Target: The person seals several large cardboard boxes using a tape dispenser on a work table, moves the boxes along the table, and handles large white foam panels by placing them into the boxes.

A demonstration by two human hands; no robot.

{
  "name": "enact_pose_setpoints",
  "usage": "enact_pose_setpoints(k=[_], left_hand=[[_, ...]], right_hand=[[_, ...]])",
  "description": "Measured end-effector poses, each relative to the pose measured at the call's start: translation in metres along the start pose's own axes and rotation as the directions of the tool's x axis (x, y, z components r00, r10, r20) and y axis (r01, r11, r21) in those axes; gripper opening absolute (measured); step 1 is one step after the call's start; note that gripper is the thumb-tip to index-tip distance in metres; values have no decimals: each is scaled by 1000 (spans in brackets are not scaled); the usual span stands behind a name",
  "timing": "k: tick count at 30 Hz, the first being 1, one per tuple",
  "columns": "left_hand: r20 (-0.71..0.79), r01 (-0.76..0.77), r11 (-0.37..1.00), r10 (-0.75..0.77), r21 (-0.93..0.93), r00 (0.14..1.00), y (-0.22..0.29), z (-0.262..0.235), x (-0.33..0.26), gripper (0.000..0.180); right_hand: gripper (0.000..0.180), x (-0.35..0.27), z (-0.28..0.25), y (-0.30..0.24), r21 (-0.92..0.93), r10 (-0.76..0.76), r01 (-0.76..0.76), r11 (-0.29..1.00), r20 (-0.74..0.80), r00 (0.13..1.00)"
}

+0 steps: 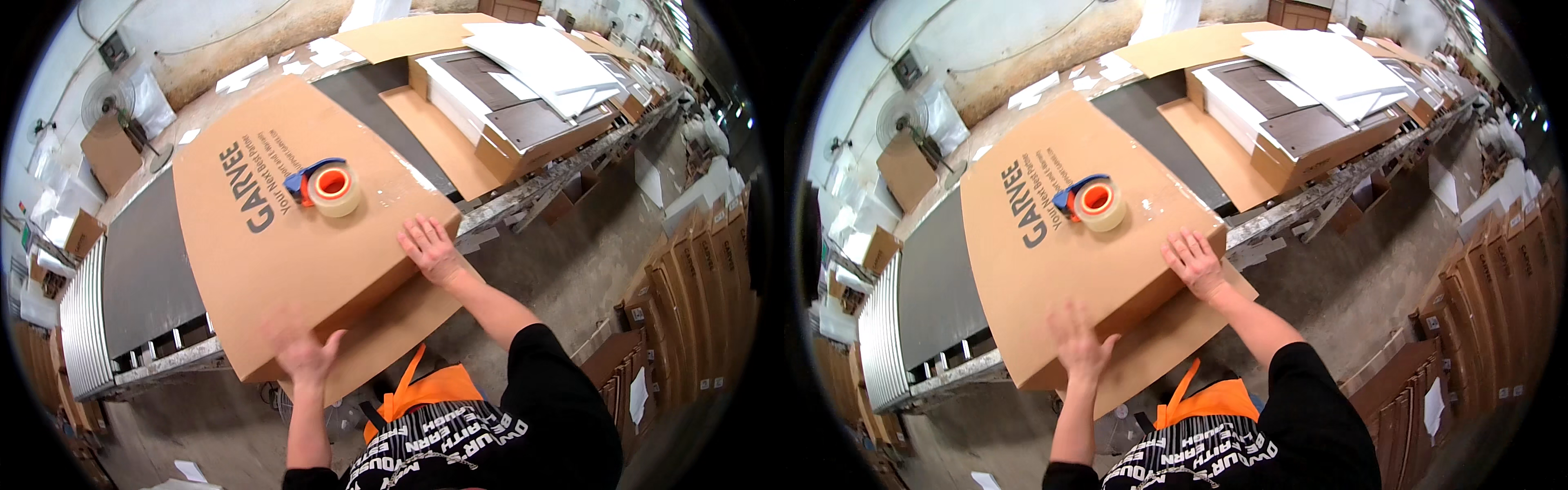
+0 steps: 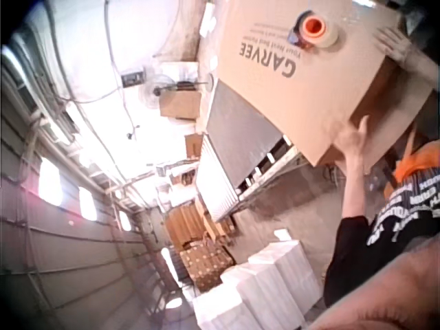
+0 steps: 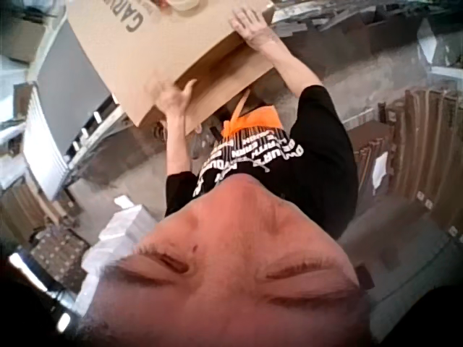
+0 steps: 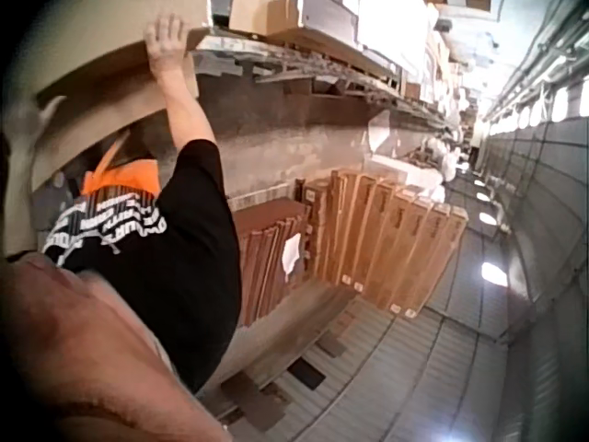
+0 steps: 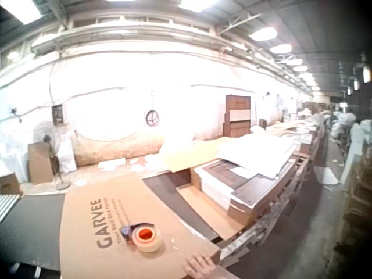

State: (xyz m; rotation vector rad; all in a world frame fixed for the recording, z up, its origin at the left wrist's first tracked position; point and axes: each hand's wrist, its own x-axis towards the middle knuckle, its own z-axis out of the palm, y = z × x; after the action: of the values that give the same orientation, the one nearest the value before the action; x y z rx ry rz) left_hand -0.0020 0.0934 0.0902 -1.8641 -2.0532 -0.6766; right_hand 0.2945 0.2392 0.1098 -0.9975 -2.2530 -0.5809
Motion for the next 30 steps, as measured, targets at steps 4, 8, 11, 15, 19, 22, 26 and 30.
enact_pose_setpoints(k=[4, 8, 11, 15, 19, 22, 26, 30], left_hand=[[333, -179, 979, 138, 96, 933, 51, -2, 45, 102], [276, -160, 980, 122, 120, 953, 60, -12, 45, 101], [265, -178, 978, 144, 107, 953, 51, -1, 40, 100], [277, -236, 971, 222, 20, 935, 63, 17, 59, 96], [392, -324, 930, 368, -176, 843, 117, 38, 85, 99], [408, -493, 861, 499, -128, 765, 122, 36, 110, 100], [492, -491, 866, 468, -92, 733, 130, -1, 118, 100], [464, -457, 882, 454, -114, 761, 110, 12, 116, 101]], right_hand=[[37, -56, 13, -4, 137, 434, -431, 892, 9, 901], [34, -122, -9, -5, 523, 729, -622, -582, 675, -115], [32, -90, -19, -9, 405, 423, -160, -900, 900, -106], [27, -4, 7, 16, 435, 488, -272, -859, 854, -177], [15, -33, 2, 20, 545, 615, -462, -700, 788, -1], [42, 27, -19, 13, 717, 866, -687, -122, 414, 279], [70, 192, -61, -2, 612, 485, -403, 680, 38, 874], [28, 267, 18, -13, 318, -71, -274, 908, 761, 645]])
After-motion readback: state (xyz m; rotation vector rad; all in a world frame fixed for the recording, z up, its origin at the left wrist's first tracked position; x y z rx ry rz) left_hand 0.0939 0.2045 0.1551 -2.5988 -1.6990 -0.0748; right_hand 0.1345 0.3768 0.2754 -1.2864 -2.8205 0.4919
